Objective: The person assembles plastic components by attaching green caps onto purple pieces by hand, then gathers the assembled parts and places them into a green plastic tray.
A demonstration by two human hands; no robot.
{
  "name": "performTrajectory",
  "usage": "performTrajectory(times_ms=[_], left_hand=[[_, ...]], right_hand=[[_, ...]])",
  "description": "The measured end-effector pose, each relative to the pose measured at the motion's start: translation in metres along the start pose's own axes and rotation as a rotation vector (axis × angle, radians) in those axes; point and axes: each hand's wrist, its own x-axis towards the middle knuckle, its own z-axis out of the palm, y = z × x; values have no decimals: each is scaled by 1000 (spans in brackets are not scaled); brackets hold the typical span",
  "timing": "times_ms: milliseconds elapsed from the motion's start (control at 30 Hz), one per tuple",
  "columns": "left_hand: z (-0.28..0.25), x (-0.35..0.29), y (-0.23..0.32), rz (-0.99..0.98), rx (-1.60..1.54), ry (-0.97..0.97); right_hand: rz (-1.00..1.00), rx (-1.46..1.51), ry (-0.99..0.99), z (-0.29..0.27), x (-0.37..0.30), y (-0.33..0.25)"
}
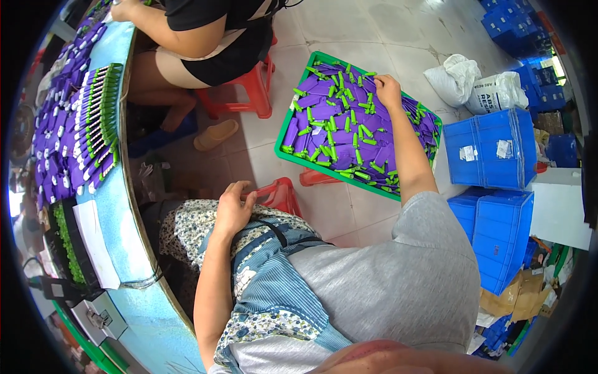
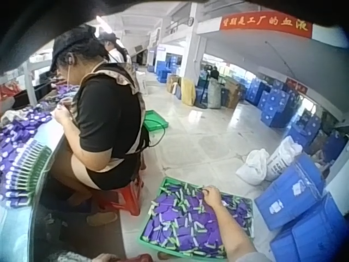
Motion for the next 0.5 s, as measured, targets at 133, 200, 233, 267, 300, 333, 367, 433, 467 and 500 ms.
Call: performTrajectory(times_ms=[133,200,233,267,300,333,367,433,467,500], left_hand=[[-15,-3,8,101,41,41],[-21,-3,20,94,34,85],[-29,-2,30,64,-2,60],[-33,-3,41,73,-131,94],[-40,-6,44,111,-148,185],[-58,-21,62,146,-239,243],[-68,-25,74,129,-297,316],[-86,-34,82,66,-408,479],[-98,-41,82,11,-474,561],[-114,-44,78,-48,-594,668]], right_hand=[[-64,15,161,2,-2,-26],[25,144,197,6,-10,-70],[20,175,213,10,-13,-103],[0,383,154,17,-16,-128],[1,377,44,18,-23,-195],[-182,414,41,-9,-25,-250],[-230,528,-56,-12,-33,-295],[-474,686,-128,-7,-44,-383],[-684,697,-166,-12,-41,-426],[-749,782,-203,-9,-35,-470]])
